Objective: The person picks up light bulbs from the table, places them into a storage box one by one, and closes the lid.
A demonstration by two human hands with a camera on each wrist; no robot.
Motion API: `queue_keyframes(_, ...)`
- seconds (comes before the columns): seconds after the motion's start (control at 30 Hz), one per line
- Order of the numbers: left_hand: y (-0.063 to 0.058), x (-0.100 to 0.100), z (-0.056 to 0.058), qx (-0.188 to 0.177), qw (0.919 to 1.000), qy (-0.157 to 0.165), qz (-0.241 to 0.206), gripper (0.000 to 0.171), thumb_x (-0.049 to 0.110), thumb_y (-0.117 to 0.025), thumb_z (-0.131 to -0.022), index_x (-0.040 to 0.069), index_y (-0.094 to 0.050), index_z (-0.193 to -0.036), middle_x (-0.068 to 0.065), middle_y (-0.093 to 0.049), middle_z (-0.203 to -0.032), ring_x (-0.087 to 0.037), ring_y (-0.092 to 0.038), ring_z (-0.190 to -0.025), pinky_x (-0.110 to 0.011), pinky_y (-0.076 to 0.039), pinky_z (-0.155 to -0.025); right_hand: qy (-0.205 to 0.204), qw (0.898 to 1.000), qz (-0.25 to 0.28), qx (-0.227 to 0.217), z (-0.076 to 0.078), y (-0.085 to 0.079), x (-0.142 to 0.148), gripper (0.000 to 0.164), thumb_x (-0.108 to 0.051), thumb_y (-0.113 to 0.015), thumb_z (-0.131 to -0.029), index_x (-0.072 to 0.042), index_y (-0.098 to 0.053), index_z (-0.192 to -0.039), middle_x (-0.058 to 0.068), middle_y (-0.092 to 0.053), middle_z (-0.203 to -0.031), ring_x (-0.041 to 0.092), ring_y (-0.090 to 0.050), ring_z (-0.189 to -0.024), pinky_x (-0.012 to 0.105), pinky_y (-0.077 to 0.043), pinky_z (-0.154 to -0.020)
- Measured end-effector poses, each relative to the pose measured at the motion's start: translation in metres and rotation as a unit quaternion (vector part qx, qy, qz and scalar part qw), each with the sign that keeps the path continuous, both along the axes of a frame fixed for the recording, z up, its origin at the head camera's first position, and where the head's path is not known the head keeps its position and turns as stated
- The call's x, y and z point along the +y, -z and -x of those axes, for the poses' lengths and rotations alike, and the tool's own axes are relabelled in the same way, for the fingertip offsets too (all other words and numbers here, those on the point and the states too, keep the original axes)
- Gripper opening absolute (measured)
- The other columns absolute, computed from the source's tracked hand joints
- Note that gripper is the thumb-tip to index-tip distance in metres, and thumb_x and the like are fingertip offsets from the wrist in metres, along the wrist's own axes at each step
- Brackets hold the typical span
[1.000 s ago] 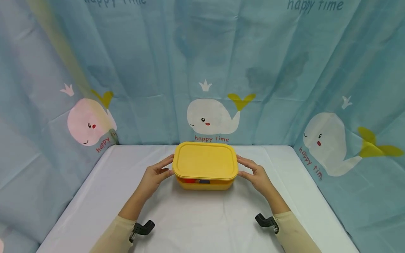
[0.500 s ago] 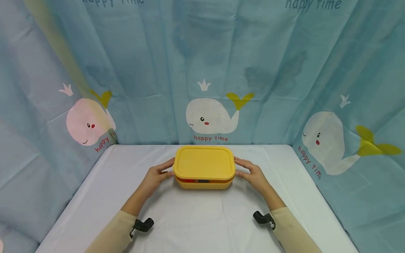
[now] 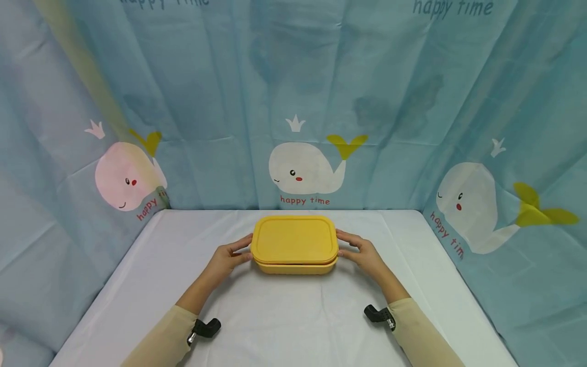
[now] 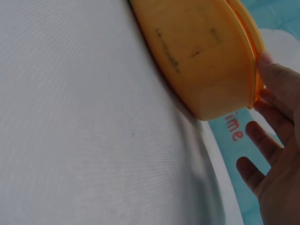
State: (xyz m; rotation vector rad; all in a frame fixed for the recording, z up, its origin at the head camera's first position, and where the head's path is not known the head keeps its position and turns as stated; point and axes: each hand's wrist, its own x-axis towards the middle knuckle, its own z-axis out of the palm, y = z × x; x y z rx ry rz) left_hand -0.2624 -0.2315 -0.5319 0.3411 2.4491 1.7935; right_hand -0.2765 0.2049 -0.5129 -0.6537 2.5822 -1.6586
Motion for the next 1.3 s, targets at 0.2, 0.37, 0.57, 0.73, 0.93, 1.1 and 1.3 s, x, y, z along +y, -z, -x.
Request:
queue_keyframes(0.2,0.001,0.0,0.0,0.001,1.0,0.005,0.003,0.057,0.024,-0.076,-0.094,0.022,-0.057,-0.148,0.008,-0.044,-0.159,-0.021,-0.037,-0.151,-0.045,-0.046,-0.112,-0.002,1.0,0.001,0.007,-0.009,-0.01,-0.002,0.056,-0.015,-0.076,-0.094,-0.005,-0.058,-0.146,0.011,-0.05,-0.156,0.035,-0.039,-0.148,0.066,-0.031,-0.117)
queue_keyframes(0.37,0.001,0.0,-0.001,0.002,0.9999,0.007,0.008,0.057,0.025,-0.076,-0.093,0.022,-0.057,-0.147,0.008,-0.045,-0.159,-0.021,-0.037,-0.15,-0.042,-0.048,-0.11,0.0,1.0,-0.001,0.007,-0.01,-0.008,-0.001,0.057,-0.015,-0.076,-0.093,-0.006,-0.057,-0.146,0.011,-0.05,-0.155,0.036,-0.04,-0.147,0.066,-0.031,-0.117)
queue_keyframes(0.57,-0.001,0.002,-0.002,0.0,0.9998,0.005,0.018,0.057,0.026,-0.077,-0.093,0.023,-0.058,-0.147,0.009,-0.045,-0.158,-0.02,-0.036,-0.151,-0.047,-0.046,-0.112,0.008,1.0,-0.017,0.017,0.006,0.021,0.01,0.058,-0.028,-0.08,-0.09,-0.02,-0.061,-0.145,-0.003,-0.053,-0.154,0.028,-0.043,-0.146,0.062,-0.034,-0.117)
queue_keyframes(0.73,0.0,0.001,-0.003,0.0,0.9996,0.006,0.026,0.058,0.031,-0.077,-0.092,0.026,-0.058,-0.147,0.011,-0.046,-0.158,-0.02,-0.036,-0.151,-0.046,-0.047,-0.112,0.008,1.0,-0.023,0.018,0.006,0.025,0.012,0.058,-0.032,-0.08,-0.089,-0.021,-0.062,-0.144,-0.007,-0.054,-0.153,0.026,-0.043,-0.146,0.061,-0.035,-0.117)
queue_keyframes(0.93,0.001,0.002,-0.006,-0.004,0.999,-0.005,0.043,0.06,0.032,-0.079,-0.091,0.027,-0.058,-0.147,0.011,-0.048,-0.156,-0.022,-0.041,-0.148,-0.04,-0.05,-0.109,-0.001,0.999,-0.022,0.024,0.005,0.024,0.013,0.057,-0.032,-0.081,-0.088,-0.018,-0.064,-0.141,-0.005,-0.054,-0.153,0.029,-0.043,-0.146,0.062,-0.033,-0.119)
queue_keyframes(1.1,0.001,0.003,-0.009,-0.009,0.9989,-0.008,0.045,0.06,0.027,-0.079,-0.091,0.025,-0.058,-0.147,0.009,-0.047,-0.157,-0.024,-0.042,-0.147,-0.043,-0.05,-0.109,-0.003,0.999,-0.027,0.019,0.005,0.025,0.014,0.058,-0.033,-0.081,-0.088,-0.019,-0.064,-0.141,-0.005,-0.053,-0.154,0.03,-0.041,-0.147,0.062,-0.031,-0.12)
queue_keyframes(1.3,0.0,0.004,-0.009,-0.014,0.9994,-0.008,0.029,0.061,0.023,-0.08,-0.091,0.024,-0.058,-0.147,0.007,-0.046,-0.158,-0.027,-0.044,-0.146,-0.044,-0.052,-0.107,-0.005,0.999,-0.03,0.014,0.006,0.024,0.014,0.058,-0.032,-0.081,-0.088,-0.019,-0.064,-0.142,-0.005,-0.052,-0.155,0.03,-0.04,-0.148,0.061,-0.03,-0.121)
